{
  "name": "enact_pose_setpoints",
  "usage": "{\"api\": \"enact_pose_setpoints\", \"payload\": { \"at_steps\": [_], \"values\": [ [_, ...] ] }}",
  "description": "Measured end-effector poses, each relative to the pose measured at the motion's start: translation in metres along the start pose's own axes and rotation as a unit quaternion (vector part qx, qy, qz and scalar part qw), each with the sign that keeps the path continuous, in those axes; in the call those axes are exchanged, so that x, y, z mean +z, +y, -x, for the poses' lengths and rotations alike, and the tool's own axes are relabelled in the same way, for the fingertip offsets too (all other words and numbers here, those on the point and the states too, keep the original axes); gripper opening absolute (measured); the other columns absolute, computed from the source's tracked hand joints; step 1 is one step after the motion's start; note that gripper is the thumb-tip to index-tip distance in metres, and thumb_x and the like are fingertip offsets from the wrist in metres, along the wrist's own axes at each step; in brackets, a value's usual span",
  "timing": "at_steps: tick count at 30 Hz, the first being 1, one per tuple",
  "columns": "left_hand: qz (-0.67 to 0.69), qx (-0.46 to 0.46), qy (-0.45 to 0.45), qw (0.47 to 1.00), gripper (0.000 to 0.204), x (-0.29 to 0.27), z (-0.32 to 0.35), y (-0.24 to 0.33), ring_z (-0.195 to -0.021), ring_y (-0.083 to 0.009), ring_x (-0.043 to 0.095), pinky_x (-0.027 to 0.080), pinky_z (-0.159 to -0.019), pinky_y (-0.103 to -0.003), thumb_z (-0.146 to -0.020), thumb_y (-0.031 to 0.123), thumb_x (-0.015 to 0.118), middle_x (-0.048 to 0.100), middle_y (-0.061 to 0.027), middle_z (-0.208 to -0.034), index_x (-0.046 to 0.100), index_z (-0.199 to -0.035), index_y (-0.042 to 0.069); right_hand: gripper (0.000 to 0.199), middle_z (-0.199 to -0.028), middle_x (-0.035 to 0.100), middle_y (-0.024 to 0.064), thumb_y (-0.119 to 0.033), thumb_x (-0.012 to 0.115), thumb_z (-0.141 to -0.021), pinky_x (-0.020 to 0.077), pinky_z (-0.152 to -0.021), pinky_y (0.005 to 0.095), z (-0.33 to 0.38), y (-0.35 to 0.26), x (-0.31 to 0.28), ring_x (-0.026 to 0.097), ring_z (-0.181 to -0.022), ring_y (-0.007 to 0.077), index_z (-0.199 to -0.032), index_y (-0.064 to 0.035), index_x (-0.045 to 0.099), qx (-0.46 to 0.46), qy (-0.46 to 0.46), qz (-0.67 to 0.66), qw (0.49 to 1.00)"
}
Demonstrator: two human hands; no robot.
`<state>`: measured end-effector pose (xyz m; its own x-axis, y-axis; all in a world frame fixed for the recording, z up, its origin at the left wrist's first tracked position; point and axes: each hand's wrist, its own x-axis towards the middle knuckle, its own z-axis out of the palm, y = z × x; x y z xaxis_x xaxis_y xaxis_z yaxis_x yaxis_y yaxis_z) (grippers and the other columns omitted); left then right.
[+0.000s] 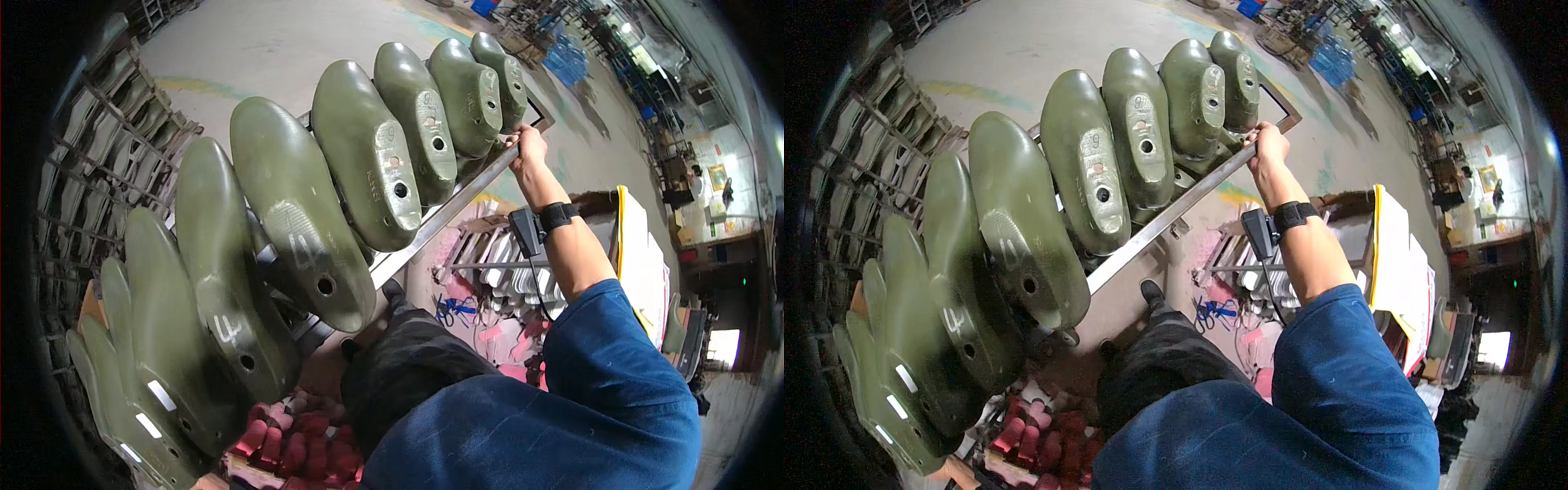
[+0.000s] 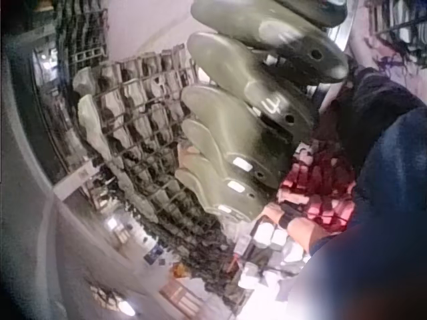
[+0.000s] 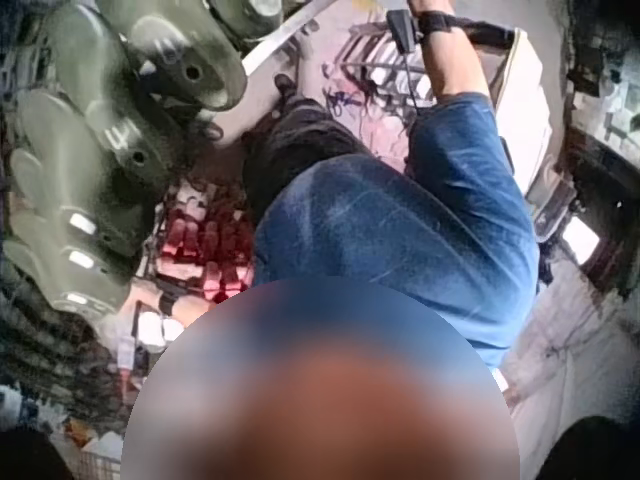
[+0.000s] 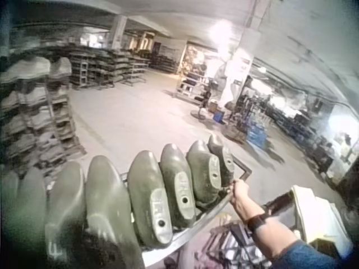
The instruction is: Organizing shoe components and preparing shoe lasts for assembly.
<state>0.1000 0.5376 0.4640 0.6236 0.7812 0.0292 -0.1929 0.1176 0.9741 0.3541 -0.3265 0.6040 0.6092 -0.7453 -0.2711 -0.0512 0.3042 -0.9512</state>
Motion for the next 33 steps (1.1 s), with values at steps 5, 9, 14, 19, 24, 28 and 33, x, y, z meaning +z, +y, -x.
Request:
{"api": "enact_pose_setpoints", "payload": {
  "at_steps": [5, 9, 14, 19, 24, 28, 33],
  "values": [
    [0.058, 0.006, -0.072, 0.996, 0.027, 0.143, -0.052, -0.044, -0.073, -0.021, 0.061, 0.05, -0.066, -0.035, -0.088, 0.026, 0.058, 0.069, -0.0087, -0.094, 0.067, -0.092, 0.0, 0.028, -0.054, 0.056, 0.0096, -0.023, 0.044, -0.088, 0.0415, -0.036, 0.0337, -0.013, -0.013, -0.058, 0.054, -0.041, 0.0223, -0.068, -0.0058, 0.054, -0.095, -0.007, 0.161, 0.982],
    [0.196, 0.018, -0.161, 0.967, 0.027, 0.395, -0.051, -0.079, -0.073, -0.021, 0.061, 0.05, -0.066, -0.035, -0.088, 0.025, 0.058, 0.069, -0.0087, -0.094, 0.067, -0.092, 0.0, 0.014, -0.059, 0.058, 0.0117, -0.012, 0.054, -0.084, 0.0473, -0.037, 0.0389, -0.004, 0.026, -0.061, 0.056, -0.046, 0.0246, -0.078, -0.0001, 0.059, -0.065, 0.021, 0.072, 0.995],
    [0.292, 0.024, -0.237, 0.926, 0.027, 0.602, -0.007, -0.059, -0.072, -0.0209, 0.06, 0.05, -0.066, -0.035, -0.088, 0.025, 0.058, 0.069, -0.0086, -0.094, 0.067, -0.091, 0.0, 0.018, -0.055, 0.047, 0.0035, -0.017, 0.055, -0.083, 0.0418, -0.035, 0.0336, 0.011, 0.005, -0.076, 0.049, -0.043, 0.0162, -0.071, -0.0041, 0.051, -0.026, 0.066, 0.025, 0.997],
    [0.312, 0.02, -0.261, 0.913, 0.027, 0.692, 0.039, -0.082, -0.072, -0.0208, 0.06, 0.05, -0.066, -0.035, -0.088, 0.025, 0.058, 0.069, -0.0086, -0.093, 0.067, -0.091, 0.0, 0.013, -0.055, 0.047, 0.0013, -0.015, 0.054, -0.084, 0.0401, -0.035, 0.0305, 0.004, 0.009, -0.068, 0.048, -0.041, 0.0135, -0.076, -0.006, 0.051, -0.059, 0.03, -0.036, 0.997],
    [0.309, 0.021, -0.267, 0.913, 0.026, 0.728, 0.081, -0.126, -0.072, -0.0207, 0.06, 0.05, -0.066, -0.035, -0.087, 0.024, 0.058, 0.069, -0.0086, -0.093, 0.067, -0.09, 0.0, 0.008, -0.055, 0.045, 0.0007, -0.011, 0.056, -0.08, 0.0386, -0.04, 0.0286, 0.001, 0.01, -0.064, 0.047, -0.042, 0.0128, -0.081, -0.0047, 0.051, -0.099, -0.018, -0.096, 0.99],
    [0.296, 0.028, -0.26, 0.919, 0.026, 0.717, 0.111, -0.183, -0.072, -0.0206, 0.06, 0.05, -0.066, -0.035, -0.087, 0.024, 0.058, 0.069, -0.0085, -0.092, 0.067, -0.09, 0.0, 0.01, -0.059, 0.047, 0.0014, -0.011, 0.059, -0.08, 0.0413, -0.044, 0.0278, -0.002, 0.017, -0.073, 0.049, -0.047, 0.013, -0.077, -0.0053, 0.052, -0.167, -0.087, -0.157, 0.969],
    [0.288, 0.052, -0.252, 0.922, 0.026, 0.694, 0.142, -0.245, -0.072, -0.0205, 0.06, 0.05, -0.066, -0.035, -0.087, 0.024, 0.058, 0.069, -0.0085, -0.092, 0.067, -0.09, 0.0, 0.016, -0.062, 0.049, 0.0015, -0.018, 0.061, -0.08, 0.0424, -0.049, 0.0282, -0.005, 0.034, -0.077, 0.051, -0.053, 0.0124, -0.075, -0.006, 0.052, -0.2, -0.184, -0.271, 0.924]
  ]
}}
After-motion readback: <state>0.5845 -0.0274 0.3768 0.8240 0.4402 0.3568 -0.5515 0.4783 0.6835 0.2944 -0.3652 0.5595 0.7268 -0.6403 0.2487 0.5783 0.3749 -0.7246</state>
